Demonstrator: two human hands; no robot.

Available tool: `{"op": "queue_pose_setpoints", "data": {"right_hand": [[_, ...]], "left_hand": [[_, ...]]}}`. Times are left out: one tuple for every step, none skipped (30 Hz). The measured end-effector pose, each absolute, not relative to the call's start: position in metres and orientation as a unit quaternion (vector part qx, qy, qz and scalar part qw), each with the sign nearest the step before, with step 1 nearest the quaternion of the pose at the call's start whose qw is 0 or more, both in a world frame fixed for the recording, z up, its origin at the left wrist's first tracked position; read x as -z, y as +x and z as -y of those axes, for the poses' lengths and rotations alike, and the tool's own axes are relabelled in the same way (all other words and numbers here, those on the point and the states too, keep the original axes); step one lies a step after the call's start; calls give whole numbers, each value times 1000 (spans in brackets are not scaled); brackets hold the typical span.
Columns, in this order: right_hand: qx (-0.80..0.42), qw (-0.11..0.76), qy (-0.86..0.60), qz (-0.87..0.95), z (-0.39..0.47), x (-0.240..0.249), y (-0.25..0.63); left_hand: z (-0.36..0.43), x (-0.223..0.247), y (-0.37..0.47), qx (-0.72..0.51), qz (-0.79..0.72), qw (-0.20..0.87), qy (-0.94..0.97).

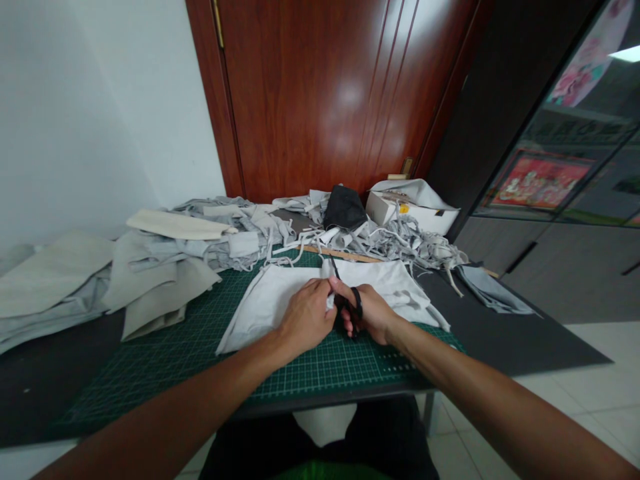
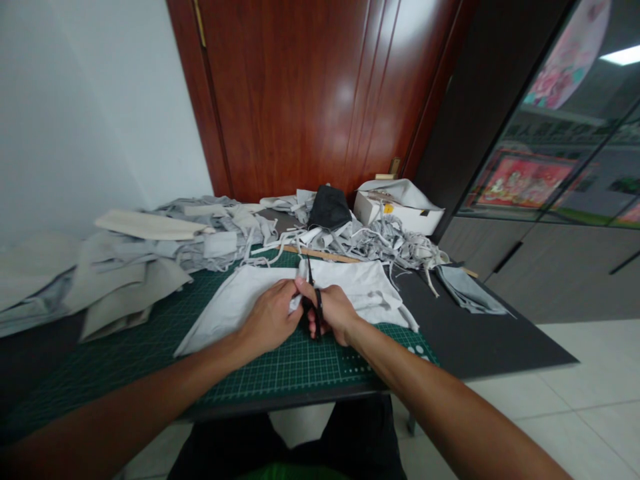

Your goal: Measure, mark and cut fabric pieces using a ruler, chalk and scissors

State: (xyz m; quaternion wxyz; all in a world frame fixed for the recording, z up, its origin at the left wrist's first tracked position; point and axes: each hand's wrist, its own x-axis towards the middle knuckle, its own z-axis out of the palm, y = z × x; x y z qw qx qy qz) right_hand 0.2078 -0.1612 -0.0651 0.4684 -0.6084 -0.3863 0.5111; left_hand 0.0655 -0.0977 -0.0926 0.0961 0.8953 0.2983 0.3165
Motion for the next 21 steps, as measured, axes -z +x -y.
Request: {"op": "queue_pose_setpoints", "data": {"right_hand": [[-514,464,-610,385,160,64,208],[-515,461,-612,383,159,63,209],[-516,459,-614,382,158,62,210],[-517,456,-616,381,157,62,210],[-518,455,-617,380,157,61,211],[-518,453,-618,379,156,61,212],[-519,451,-619,379,156,60,212],[-519,450,-619,379,156,60,213],[-520,449,-619,380,155,59,213],[-520,449,-619,380,155,59,214],[-520,451,-618,380,155,59,214],[-520,453,-617,379,155,59,214],[-519,457,-615,378,155,60,214],[-517,462,-614,377,155,60,213],[-516,467,-612,375,155,61,213],[-513,473,-611,374,155,62,213],[-510,478,-609,374,156,62,213],[-507,483,-608,374,156,63,213],[-504,488,-607,375,156,64,213],[-500,492,-606,376,156,65,213],[-496,496,-605,377,156,65,213]], "left_hand": [[98,93,65,-314,-297,98,896],[97,93,65,-312,-294,99,898],[97,92,65,-310,-291,101,900],[97,92,65,-307,-287,103,901],[97,92,65,-306,-284,105,903],[97,92,65,-305,-281,107,904],[97,93,65,-304,-279,107,904],[97,92,64,-304,-279,107,905],[97,92,64,-305,-279,107,904],[97,92,64,-305,-279,106,904],[97,92,64,-305,-280,106,904],[98,92,64,-305,-280,105,904],[98,91,64,-305,-281,105,904],[98,91,64,-305,-280,104,904],[98,91,64,-306,-279,104,904],[98,91,64,-306,-278,104,905],[98,91,64,-307,-275,104,905],[98,91,64,-307,-272,105,906],[98,92,64,-307,-269,105,907],[98,92,64,-306,-266,105,908],[98,92,64,-306,-265,105,908]]}}
